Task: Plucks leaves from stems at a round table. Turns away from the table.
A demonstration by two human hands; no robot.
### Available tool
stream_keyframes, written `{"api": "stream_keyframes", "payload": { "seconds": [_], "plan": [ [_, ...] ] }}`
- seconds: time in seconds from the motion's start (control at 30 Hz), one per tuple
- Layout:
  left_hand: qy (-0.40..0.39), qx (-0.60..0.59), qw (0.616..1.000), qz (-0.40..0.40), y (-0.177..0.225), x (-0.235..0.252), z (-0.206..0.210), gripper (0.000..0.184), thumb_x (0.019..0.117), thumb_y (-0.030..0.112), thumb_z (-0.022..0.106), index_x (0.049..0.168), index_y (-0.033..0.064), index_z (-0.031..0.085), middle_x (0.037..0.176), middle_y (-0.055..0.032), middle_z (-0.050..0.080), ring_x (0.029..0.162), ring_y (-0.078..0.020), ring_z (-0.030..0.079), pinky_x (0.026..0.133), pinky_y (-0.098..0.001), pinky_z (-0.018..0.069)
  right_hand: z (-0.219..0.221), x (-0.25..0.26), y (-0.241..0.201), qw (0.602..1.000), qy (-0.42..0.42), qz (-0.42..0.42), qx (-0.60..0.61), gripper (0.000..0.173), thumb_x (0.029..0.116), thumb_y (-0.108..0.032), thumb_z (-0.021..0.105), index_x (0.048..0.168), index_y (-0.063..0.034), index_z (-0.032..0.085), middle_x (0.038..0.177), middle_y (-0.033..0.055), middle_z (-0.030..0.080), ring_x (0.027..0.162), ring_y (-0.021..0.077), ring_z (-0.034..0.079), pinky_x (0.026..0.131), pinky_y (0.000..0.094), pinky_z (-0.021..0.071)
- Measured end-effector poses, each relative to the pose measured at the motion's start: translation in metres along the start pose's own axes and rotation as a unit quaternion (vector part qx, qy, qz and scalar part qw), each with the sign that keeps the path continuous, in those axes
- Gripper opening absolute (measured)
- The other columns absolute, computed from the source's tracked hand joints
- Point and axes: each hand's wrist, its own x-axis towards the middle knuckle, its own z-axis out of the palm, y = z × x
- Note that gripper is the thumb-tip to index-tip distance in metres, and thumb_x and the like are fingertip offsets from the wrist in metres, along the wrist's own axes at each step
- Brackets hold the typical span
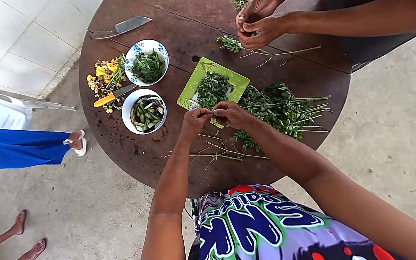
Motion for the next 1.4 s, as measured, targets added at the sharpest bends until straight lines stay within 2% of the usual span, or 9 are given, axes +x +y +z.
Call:
{"api": "stream_keyframes", "payload": {
  "seconds": [0.53,0.6,0.63,0.7,0.87,1.03,1.1,1.23,1.4],
  "plan": [
    [0.027,-0.035,0.999,-0.030,-0.015,0.027,-0.018,0.011,0.0960,0.002,0.070,0.105,-0.0035,0.072,0.092,-0.0082,0.074,0.080,-0.0088,0.070,0.079,-0.0275,0.0605,-0.025,0.028,-0.024,0.994,0.033,-0.013,-0.104,0.007,0.1035,-0.006,0.054,0.104,-0.0011,0.060,0.077,0.0051,0.064,0.058,0.0094,0.058,0.055,0.0241,0.0507],
    [0.031,-0.031,0.998,-0.037,-0.014,0.028,-0.018,0.011,0.0960,0.002,0.070,0.105,-0.0038,0.072,0.092,-0.0083,0.073,0.079,-0.0089,0.070,0.079,-0.0274,0.0602,-0.029,0.033,-0.028,0.957,0.056,-0.030,-0.283,0.025,0.1075,-0.019,0.055,0.114,0.0005,0.068,0.100,0.0088,0.069,0.083,0.0134,0.065,0.076,0.0304,0.0545],
    [0.033,-0.030,0.998,-0.038,-0.014,0.029,-0.017,0.011,0.0961,0.003,0.070,0.105,-0.0038,0.072,0.092,-0.0086,0.073,0.079,-0.0092,0.070,0.079,-0.0278,0.0602,-0.032,0.036,-0.030,0.928,0.047,-0.044,-0.367,0.033,0.1096,-0.025,0.050,0.122,-0.0001,0.070,0.122,0.0139,0.067,0.110,0.0215,0.065,0.097,0.0397,0.0524],
    [0.037,-0.030,0.998,-0.046,-0.014,0.031,-0.016,0.012,0.0966,0.003,0.069,0.106,-0.0039,0.072,0.093,-0.0094,0.074,0.079,-0.0100,0.070,0.079,-0.0284,0.0602,-0.031,0.041,-0.031,0.903,0.040,-0.074,-0.421,0.041,0.1110,-0.029,0.045,0.130,0.0004,0.066,0.138,0.0222,0.058,0.129,0.0339,0.056,0.110,0.0505,0.0443],
    [0.038,-0.047,0.997,-0.056,-0.013,0.036,-0.011,0.013,0.0966,0.003,0.069,0.107,-0.0047,0.071,0.093,-0.0099,0.074,0.079,-0.0100,0.070,0.079,-0.0283,0.0605,-0.007,0.040,-0.035,0.945,-0.022,-0.074,-0.318,0.022,0.1011,-0.012,0.065,0.118,0.0023,0.067,0.110,0.0154,0.070,0.097,0.0196,0.069,0.091,0.0387,0.0559],
    [0.037,-0.046,0.997,-0.042,-0.007,0.028,-0.017,0.012,0.0982,0.005,0.068,0.107,-0.0020,0.071,0.095,-0.0080,0.074,0.081,-0.0111,0.071,0.080,-0.0298,0.0610,-0.017,0.037,-0.031,0.947,0.009,-0.076,-0.311,0.012,0.1004,-0.008,0.063,0.105,0.0019,0.069,0.091,0.0117,0.068,0.078,0.0164,0.064,0.077,0.0359,0.0554],
    [0.043,-0.048,0.997,-0.041,-0.010,0.026,-0.018,0.012,0.0977,0.005,0.069,0.107,-0.0019,0.071,0.094,-0.0082,0.074,0.081,-0.0115,0.071,0.079,-0.0301,0.0612,-0.026,0.039,-0.023,0.938,0.035,-0.089,-0.334,0.013,0.0997,-0.009,0.062,0.105,0.0004,0.069,0.092,0.0120,0.068,0.079,0.0183,0.065,0.076,0.0389,0.0551],
    [0.043,-0.051,0.997,-0.039,-0.009,0.030,-0.014,0.012,0.0974,0.004,0.069,0.107,-0.0027,0.071,0.093,-0.0086,0.073,0.079,-0.0104,0.070,0.079,-0.0293,0.0607,-0.023,0.032,-0.030,0.931,0.000,-0.097,-0.352,0.035,0.1021,-0.010,0.059,0.135,0.0020,0.060,0.136,0.0211,0.060,0.117,0.0291,0.063,0.101,0.0442,0.0521],
    [0.028,-0.049,0.998,-0.039,-0.003,0.031,-0.007,0.012,0.0981,0.004,0.068,0.108,-0.0031,0.070,0.093,-0.0086,0.073,0.078,-0.0103,0.070,0.079,-0.0282,0.0606,-0.014,0.028,-0.037,0.902,-0.005,-0.119,-0.416,0.022,0.1048,-0.015,0.058,0.112,0.0000,0.072,0.100,0.0151,0.071,0.087,0.0222,0.067,0.085,0.0421,0.0549]
  ]
}}
